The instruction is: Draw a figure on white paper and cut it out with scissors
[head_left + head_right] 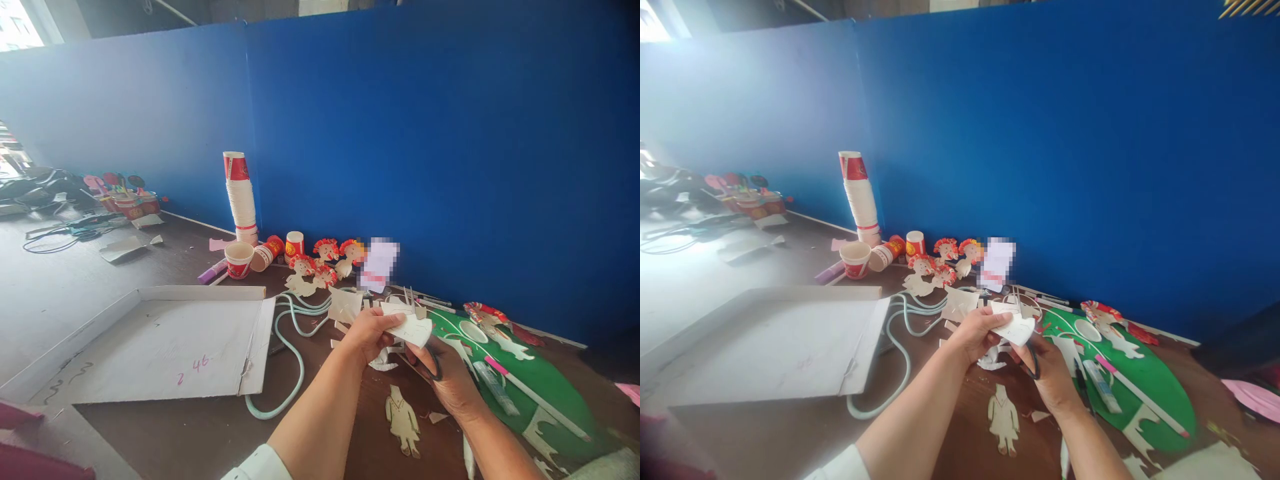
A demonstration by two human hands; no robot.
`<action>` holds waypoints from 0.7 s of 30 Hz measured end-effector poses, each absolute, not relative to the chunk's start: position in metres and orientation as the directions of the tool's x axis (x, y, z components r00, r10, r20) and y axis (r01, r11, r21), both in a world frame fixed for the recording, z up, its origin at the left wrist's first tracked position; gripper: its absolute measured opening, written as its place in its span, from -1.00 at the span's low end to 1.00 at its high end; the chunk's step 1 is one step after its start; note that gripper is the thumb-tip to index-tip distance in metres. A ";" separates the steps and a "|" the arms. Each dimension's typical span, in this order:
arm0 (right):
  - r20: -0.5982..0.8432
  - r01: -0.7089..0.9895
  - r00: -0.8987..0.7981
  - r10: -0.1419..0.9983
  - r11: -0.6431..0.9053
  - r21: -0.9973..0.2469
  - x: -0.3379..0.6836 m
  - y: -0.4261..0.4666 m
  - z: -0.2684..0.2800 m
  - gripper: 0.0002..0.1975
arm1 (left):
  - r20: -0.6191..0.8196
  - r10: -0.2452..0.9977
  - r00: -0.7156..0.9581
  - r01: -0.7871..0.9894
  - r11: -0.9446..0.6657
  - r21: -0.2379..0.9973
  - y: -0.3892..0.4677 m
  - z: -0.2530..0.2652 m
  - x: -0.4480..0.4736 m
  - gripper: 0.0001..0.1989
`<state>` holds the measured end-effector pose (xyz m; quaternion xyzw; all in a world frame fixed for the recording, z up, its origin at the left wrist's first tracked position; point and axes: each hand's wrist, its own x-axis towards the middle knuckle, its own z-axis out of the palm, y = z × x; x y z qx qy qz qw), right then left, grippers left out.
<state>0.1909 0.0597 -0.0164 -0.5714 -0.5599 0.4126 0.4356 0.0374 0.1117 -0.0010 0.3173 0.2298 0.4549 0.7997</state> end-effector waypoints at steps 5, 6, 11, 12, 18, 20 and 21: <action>0.019 0.280 0.029 0.999 0.010 -0.960 0.193 0.060 -0.017 -0.74 | -0.057 0.868 0.494 -0.587 0.381 0.714 0.113 -0.003 0.037 -0.62; 0.020 0.275 0.025 0.999 0.012 -0.962 0.193 0.060 -0.017 -0.73 | -0.054 0.867 0.495 -0.589 0.380 0.713 0.113 -0.003 0.037 -0.61; 0.024 0.291 0.012 1.000 0.020 -0.956 0.194 0.061 -0.018 -0.72 | -0.044 0.864 0.501 -0.593 0.380 0.709 0.113 -0.004 0.037 -0.62; 0.025 0.294 0.006 1.000 0.022 -0.956 0.194 0.061 -0.017 -0.71 | -0.044 0.864 0.501 -0.593 0.380 0.710 0.114 -0.004 0.036 -0.62; 0.046 0.310 -0.019 0.999 0.050 -0.950 0.195 0.061 -0.013 -0.71 | -0.059 0.865 0.499 -0.586 0.387 0.712 0.116 -0.007 0.036 -0.62; 0.046 0.329 -0.017 0.999 0.049 -0.943 0.196 0.061 -0.011 -0.73 | -0.061 0.865 0.499 -0.584 0.387 0.713 0.117 -0.007 0.036 -0.63; 0.045 0.338 -0.022 0.999 0.050 -0.940 0.196 0.061 -0.011 -0.73 | -0.061 0.865 0.497 -0.585 0.387 0.713 0.117 -0.008 0.036 -0.64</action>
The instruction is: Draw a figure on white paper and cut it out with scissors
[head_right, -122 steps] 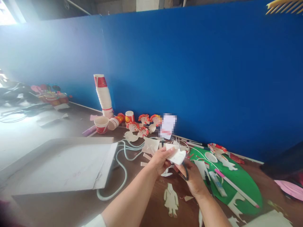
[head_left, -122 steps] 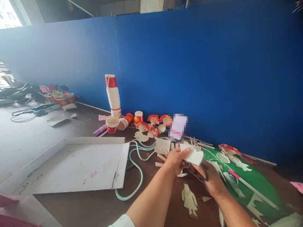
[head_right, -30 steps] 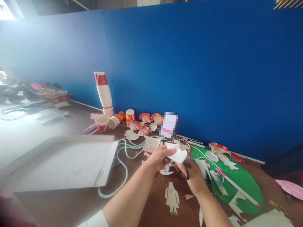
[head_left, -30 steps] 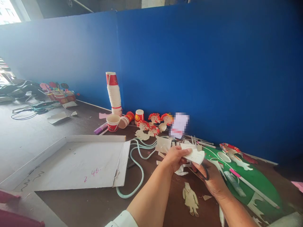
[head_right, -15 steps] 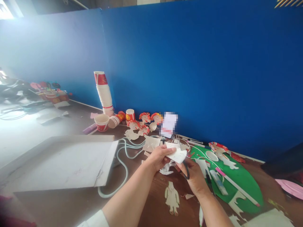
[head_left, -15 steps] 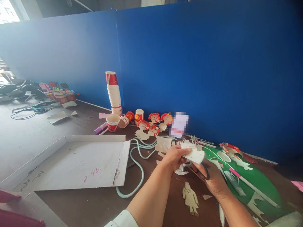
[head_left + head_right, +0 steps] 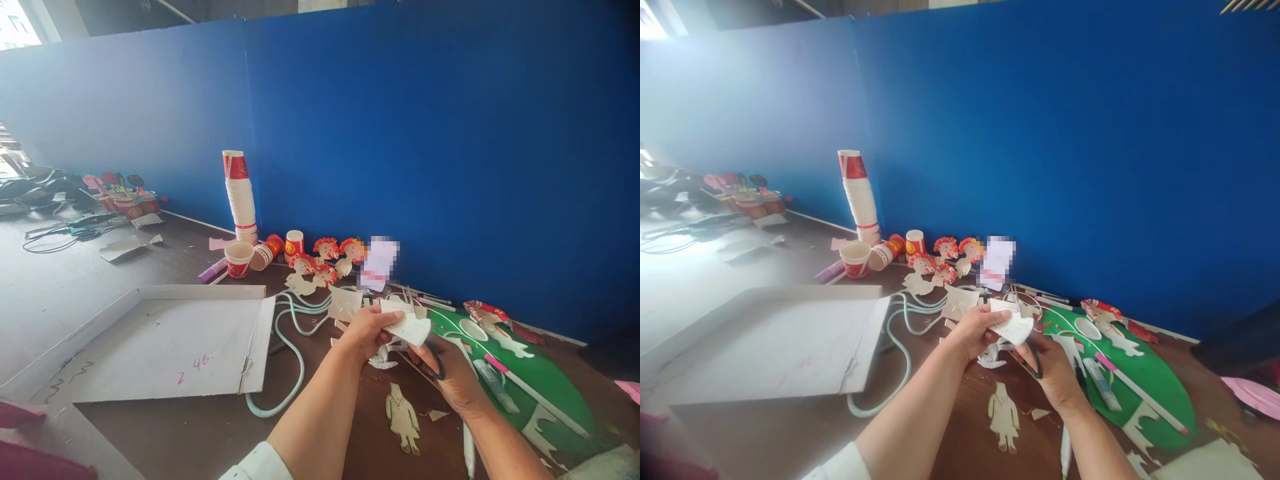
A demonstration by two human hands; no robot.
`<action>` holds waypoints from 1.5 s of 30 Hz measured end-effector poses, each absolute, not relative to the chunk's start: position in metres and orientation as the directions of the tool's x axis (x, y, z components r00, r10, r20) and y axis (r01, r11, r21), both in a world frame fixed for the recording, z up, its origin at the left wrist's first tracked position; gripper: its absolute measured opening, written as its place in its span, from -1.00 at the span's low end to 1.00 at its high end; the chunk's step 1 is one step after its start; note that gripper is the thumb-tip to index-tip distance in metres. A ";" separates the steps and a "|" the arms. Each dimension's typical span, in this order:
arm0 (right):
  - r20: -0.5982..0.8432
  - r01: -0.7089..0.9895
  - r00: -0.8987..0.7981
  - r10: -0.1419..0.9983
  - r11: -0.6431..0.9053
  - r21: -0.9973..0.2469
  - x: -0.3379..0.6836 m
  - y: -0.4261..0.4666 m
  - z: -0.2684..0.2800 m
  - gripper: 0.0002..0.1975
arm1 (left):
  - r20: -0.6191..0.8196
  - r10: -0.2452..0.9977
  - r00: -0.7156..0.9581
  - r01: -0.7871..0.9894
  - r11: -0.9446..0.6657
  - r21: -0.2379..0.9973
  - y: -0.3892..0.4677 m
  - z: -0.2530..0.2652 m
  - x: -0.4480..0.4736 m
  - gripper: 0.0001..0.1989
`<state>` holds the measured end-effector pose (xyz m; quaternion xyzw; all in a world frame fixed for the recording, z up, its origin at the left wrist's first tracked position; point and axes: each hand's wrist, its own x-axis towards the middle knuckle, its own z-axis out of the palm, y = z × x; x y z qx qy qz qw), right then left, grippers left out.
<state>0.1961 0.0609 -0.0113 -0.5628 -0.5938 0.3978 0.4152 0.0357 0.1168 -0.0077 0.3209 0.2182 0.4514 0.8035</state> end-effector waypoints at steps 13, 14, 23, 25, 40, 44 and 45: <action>0.061 0.354 0.034 0.998 0.045 -0.934 0.196 0.060 -0.008 -0.72 | -0.109 0.827 0.552 -0.513 0.440 0.737 0.113 -0.004 0.033 -0.55; 0.071 0.357 0.032 0.997 0.055 -0.933 0.195 0.060 -0.007 -0.71 | -0.123 0.822 0.555 -0.498 0.447 0.743 0.113 -0.004 0.033 -0.55; 0.098 0.366 -0.013 0.995 0.096 -0.926 0.190 0.057 0.005 -0.67 | -0.170 0.865 0.473 -0.506 0.424 0.751 0.117 -0.011 0.035 -0.59; 0.107 0.381 -0.016 0.994 0.105 -0.918 0.189 0.057 0.007 -0.66 | -0.147 0.871 0.469 -0.538 0.414 0.734 0.117 -0.012 0.037 -0.57; 0.048 0.363 -0.212 0.976 0.124 -0.924 0.202 0.060 0.001 -0.67 | -0.213 0.891 0.401 -0.469 0.399 0.788 0.119 -0.006 0.031 -0.58; -0.003 0.376 -0.203 0.979 0.075 -0.924 0.201 0.058 0.003 -0.65 | -0.206 0.891 0.405 -0.454 0.391 0.800 0.119 -0.006 0.030 -0.61; -0.005 0.375 -0.202 0.979 0.072 -0.924 0.200 0.058 0.003 -0.66 | -0.209 0.890 0.406 -0.449 0.393 0.802 0.119 -0.005 0.030 -0.62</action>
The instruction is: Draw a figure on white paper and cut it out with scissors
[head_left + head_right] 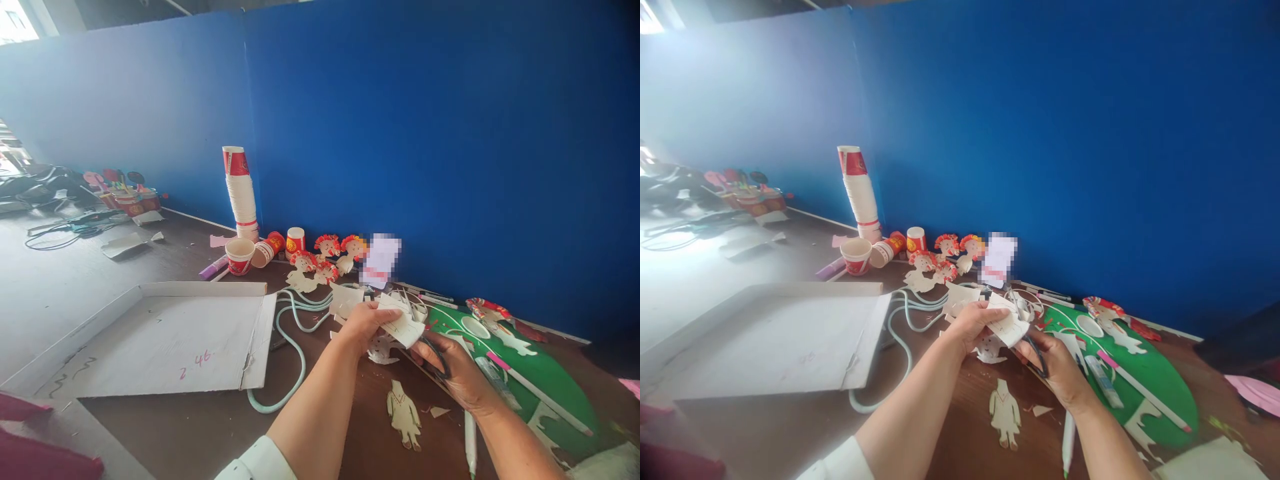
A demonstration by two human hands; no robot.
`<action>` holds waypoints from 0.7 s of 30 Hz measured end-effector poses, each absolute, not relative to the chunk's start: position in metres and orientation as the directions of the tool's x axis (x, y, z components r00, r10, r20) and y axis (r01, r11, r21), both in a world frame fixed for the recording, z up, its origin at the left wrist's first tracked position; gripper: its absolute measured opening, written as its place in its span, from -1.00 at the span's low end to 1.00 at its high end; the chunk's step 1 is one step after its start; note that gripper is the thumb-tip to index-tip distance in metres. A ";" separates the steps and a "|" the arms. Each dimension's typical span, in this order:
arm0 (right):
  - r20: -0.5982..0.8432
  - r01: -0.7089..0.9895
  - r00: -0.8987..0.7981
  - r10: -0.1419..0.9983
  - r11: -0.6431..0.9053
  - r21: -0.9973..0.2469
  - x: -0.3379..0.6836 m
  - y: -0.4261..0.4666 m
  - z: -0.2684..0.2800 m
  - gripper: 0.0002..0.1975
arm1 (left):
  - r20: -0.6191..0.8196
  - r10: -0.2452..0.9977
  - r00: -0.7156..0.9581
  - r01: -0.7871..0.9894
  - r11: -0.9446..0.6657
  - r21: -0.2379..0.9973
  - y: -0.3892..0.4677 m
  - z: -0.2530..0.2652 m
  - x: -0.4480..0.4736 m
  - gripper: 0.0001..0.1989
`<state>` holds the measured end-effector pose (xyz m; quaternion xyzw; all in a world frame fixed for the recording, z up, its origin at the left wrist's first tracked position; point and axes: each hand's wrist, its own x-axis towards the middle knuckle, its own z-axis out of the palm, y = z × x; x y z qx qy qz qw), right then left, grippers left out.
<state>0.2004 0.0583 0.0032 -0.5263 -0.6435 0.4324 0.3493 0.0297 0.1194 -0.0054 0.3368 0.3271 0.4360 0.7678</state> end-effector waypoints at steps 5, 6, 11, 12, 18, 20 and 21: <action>-0.017 0.290 -0.222 0.975 0.050 -0.956 0.202 0.058 0.002 -0.68 | -0.196 0.890 0.412 -0.440 0.383 0.812 0.120 -0.008 0.030 -0.62; -0.020 0.282 -0.228 0.973 0.046 -0.958 0.202 0.058 0.002 -0.67 | -0.193 0.891 0.410 -0.439 0.379 0.815 0.121 -0.009 0.030 -0.62; -0.032 0.304 -0.239 0.970 0.043 -0.952 0.201 0.057 0.006 -0.64 | -0.196 0.891 0.409 -0.426 0.376 0.823 0.121 -0.008 0.029 -0.61; -0.035 0.309 -0.236 0.971 0.041 -0.950 0.201 0.057 0.007 -0.64 | -0.200 0.890 0.410 -0.425 0.380 0.822 0.121 -0.007 0.028 -0.61; -0.056 0.347 -0.203 0.977 0.018 -0.938 0.201 0.056 0.010 -0.61 | -0.184 0.882 0.434 -0.432 0.383 0.817 0.120 -0.002 0.026 -0.62; -0.062 0.373 -0.202 0.977 0.018 -0.928 0.201 0.055 0.012 -0.61 | -0.177 0.877 0.446 -0.421 0.380 0.824 0.120 -0.002 0.024 -0.62; -0.062 0.388 -0.200 0.978 0.021 -0.921 0.200 0.055 0.013 -0.62 | -0.175 0.875 0.451 -0.413 0.379 0.828 0.120 -0.003 0.024 -0.62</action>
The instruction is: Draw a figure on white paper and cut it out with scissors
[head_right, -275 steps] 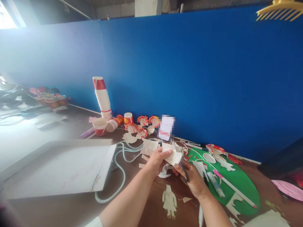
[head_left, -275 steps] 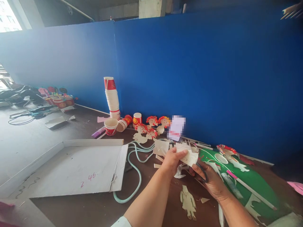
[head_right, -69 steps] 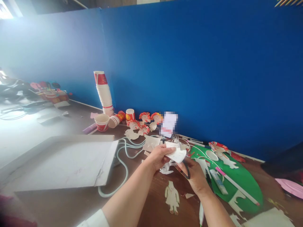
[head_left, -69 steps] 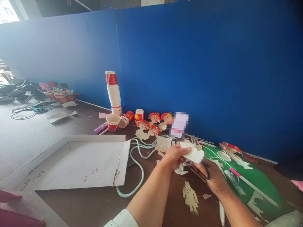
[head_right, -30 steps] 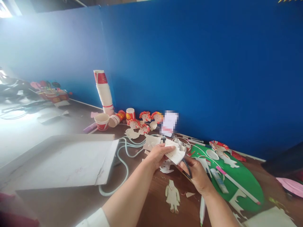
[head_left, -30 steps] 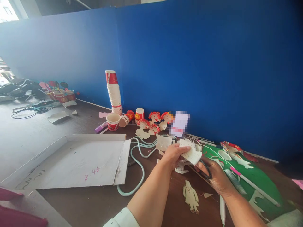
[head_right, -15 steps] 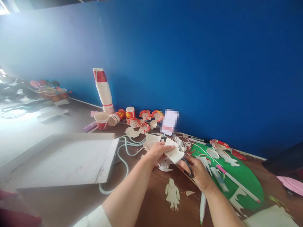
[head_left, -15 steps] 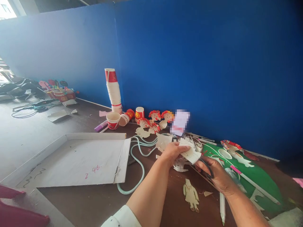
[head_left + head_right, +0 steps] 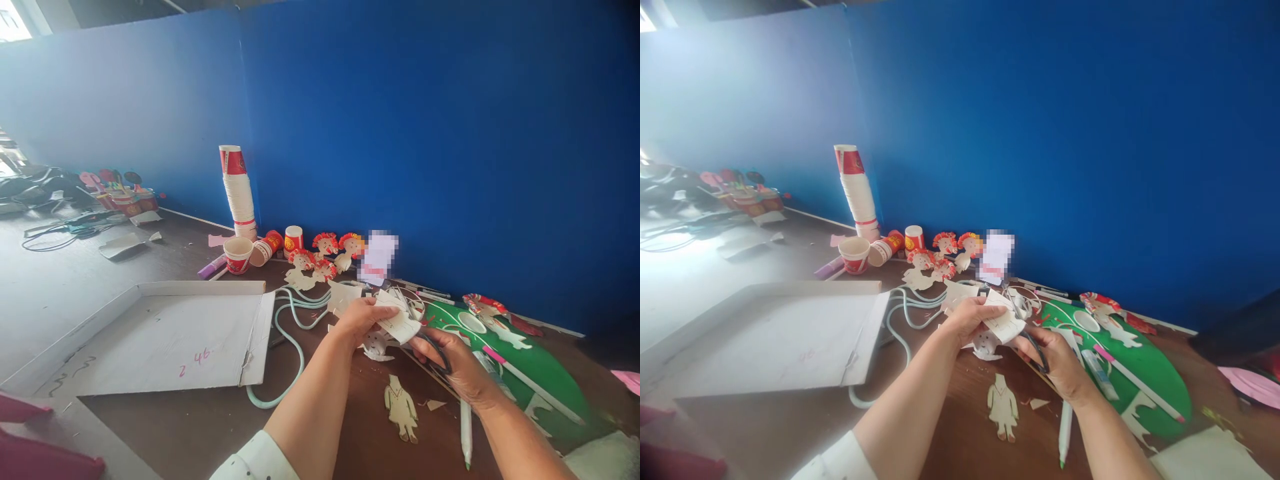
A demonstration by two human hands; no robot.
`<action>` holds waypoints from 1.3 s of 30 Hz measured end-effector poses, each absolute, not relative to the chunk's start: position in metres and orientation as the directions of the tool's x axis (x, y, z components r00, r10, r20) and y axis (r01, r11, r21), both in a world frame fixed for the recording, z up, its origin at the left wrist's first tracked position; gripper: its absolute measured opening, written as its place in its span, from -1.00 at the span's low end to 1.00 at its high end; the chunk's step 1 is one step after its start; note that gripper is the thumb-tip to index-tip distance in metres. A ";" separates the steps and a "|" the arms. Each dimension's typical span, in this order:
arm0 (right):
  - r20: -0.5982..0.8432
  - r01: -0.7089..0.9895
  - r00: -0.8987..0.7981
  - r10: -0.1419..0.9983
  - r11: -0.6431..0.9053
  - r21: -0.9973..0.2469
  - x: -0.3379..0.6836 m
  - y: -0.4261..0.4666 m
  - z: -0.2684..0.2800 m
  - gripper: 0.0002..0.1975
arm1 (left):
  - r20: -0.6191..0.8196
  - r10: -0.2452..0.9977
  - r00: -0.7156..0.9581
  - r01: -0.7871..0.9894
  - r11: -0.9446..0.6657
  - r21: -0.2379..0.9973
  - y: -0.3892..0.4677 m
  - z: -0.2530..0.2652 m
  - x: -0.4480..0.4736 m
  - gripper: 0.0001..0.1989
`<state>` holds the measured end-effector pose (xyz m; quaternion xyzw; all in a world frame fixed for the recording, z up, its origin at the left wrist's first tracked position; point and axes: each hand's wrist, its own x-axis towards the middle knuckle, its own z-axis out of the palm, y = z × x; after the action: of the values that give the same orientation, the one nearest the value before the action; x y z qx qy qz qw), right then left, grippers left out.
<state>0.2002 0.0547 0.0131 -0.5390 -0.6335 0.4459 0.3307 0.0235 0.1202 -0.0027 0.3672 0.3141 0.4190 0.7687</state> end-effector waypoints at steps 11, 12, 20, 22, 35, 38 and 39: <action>-0.068 0.448 -0.216 0.974 0.037 -0.893 0.198 0.050 0.029 -0.63 | -0.150 0.850 0.505 -0.380 0.374 0.846 0.126 -0.010 0.018 -0.57; -0.077 0.451 -0.217 0.973 0.030 -0.892 0.198 0.050 0.029 -0.64 | -0.157 0.849 0.504 -0.374 0.379 0.847 0.125 -0.009 0.018 -0.57; -0.094 0.450 -0.205 0.974 0.009 -0.893 0.194 0.046 0.033 -0.62 | -0.198 0.827 0.527 -0.337 0.417 0.844 0.121 -0.001 0.012 -0.61; -0.090 0.451 -0.204 0.975 0.012 -0.892 0.194 0.046 0.034 -0.61 | -0.190 0.827 0.529 -0.336 0.410 0.848 0.122 -0.002 0.011 -0.62; -0.097 0.470 -0.208 0.973 0.012 -0.883 0.197 0.048 0.031 -0.63 | -0.201 0.829 0.522 -0.318 0.407 0.856 0.120 0.004 0.009 -0.67; -0.110 0.464 -0.200 0.974 -0.004 -0.886 0.195 0.046 0.033 -0.60 | -0.194 0.823 0.533 -0.308 0.403 0.862 0.121 0.002 0.008 -0.64; -0.113 0.465 -0.201 0.973 -0.007 -0.885 0.195 0.046 0.033 -0.60 | -0.193 0.822 0.536 -0.304 0.401 0.864 0.122 0.001 0.008 -0.63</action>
<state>0.1946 0.0459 0.0333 -0.5606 -0.6415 0.4349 0.2917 0.0081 0.1216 0.0015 0.4090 0.3165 0.3633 0.7749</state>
